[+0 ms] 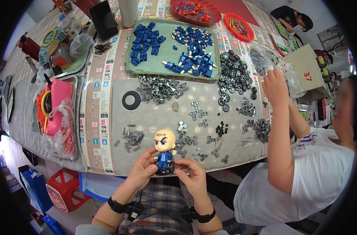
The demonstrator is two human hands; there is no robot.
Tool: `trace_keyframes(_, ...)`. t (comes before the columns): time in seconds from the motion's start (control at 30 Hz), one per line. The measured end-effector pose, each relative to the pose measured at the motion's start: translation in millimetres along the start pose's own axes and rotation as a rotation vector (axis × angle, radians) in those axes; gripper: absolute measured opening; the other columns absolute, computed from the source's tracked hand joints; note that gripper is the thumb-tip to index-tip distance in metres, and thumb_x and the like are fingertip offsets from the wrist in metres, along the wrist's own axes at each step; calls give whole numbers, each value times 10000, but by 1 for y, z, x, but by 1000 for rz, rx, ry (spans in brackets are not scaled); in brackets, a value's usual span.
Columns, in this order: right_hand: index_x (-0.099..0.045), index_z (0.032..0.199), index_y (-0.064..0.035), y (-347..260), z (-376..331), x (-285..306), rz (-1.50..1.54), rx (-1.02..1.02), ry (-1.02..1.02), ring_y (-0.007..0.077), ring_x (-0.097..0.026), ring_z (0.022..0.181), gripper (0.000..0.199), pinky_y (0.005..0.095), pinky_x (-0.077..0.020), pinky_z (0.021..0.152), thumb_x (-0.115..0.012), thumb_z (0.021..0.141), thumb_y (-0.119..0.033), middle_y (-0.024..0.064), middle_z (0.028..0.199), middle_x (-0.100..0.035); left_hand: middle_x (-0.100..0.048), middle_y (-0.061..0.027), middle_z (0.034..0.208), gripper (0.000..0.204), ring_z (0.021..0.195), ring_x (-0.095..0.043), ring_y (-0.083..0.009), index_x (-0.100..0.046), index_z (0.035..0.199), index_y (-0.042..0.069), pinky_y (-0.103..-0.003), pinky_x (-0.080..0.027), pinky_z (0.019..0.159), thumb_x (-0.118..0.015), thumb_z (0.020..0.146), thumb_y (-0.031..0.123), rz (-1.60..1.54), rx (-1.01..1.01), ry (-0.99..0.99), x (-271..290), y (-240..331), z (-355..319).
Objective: The person assembles a toy figure by hand, joining small grey plastic pieces together and attaching them to the figurine. They pick up and sort through various components, occasionally handing items to another person before continuing to connect the pieces.
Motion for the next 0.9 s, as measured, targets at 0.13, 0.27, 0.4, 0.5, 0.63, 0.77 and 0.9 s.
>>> trace_keyframes(0.13, -589, 949, -4, -1, 0, -2, -33, 20, -30, 121, -561, 750, 307, 229, -449, 688, -712, 671, -48, 54, 835, -569, -491, -141, 1182, 747, 1062, -517, -204, -255, 1309, 18, -332, -415, 914, -684, 747, 262, -2, -12, 7, -1, 2, 0)
trace_keyframes(0.27, -579, 957, -9, -10, 2, -3, -146, 66, -45, 124, -561, 756, 343, 230, -452, 686, -731, 653, -59, 55, 848, -561, -488, -143, 1184, 729, 1061, -518, -202, -260, 1303, 24, -330, -420, 909, -681, 751, 247, -21, -1, 0, -4, 2, 0)
trace_keyframes(0.4, -577, 942, -10, -16, 3, -3, -216, 85, -22, 135, -567, 736, 341, 237, -459, 673, -738, 649, -77, 65, 849, -558, -487, -141, 1185, 718, 1058, -518, -200, -258, 1303, 32, -325, -424, 903, -675, 757, 241, -39, 2, 9, -4, 0, 1)
trace_keyframes(0.5, -574, 923, -6, -22, 4, -3, -264, 116, -7, 143, -570, 721, 328, 242, -463, 660, -739, 649, -80, 71, 848, -558, -473, -163, 1199, 774, 1091, -502, -251, -266, 1288, 47, -363, -439, 894, -688, 722, 365, 31, 38, 12, -6, 0, 1)
trace_keyframes(0.63, -562, 901, -1, -20, 4, -2, -265, 125, -8, 145, -573, 731, 321, 240, -463, 664, -741, 648, -81, 76, 847, -555, -472, -171, 1199, 768, 1089, -504, -250, -270, 1289, 53, -359, -426, 907, -694, 720, 347, 16, 28, 7, -6, -1, 1)
trace_keyframes(0.77, -552, 904, -2, -5, 1, 1, -135, 58, 20, 126, -571, 741, 312, 236, -461, 681, -734, 664, -81, 63, 843, -556, -476, -149, 1195, 719, 1080, -498, -203, -229, 1316, 34, -330, -416, 908, -664, 761, 176, 17, -23, -16, -5, -1, 2)
trace_keyframes(0.9, -557, 921, 3, -1, 1, 4, -82, 21, 31, 120, -571, 749, 308, 236, -459, 689, -724, 676, -79, 64, 849, -561, -479, -146, 1190, 709, 1076, -496, -200, -226, 1316, 29, -326, -416, 902, -655, 762, 137, 55, -16, -4, -3, -1, 0)
Point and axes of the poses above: each hand's wrist, its own z-axis towards the middle knuckle, its own x-axis out of the back of the hand, y = z × x, the point moved 7 cm from there along z, towards the middle knuckle
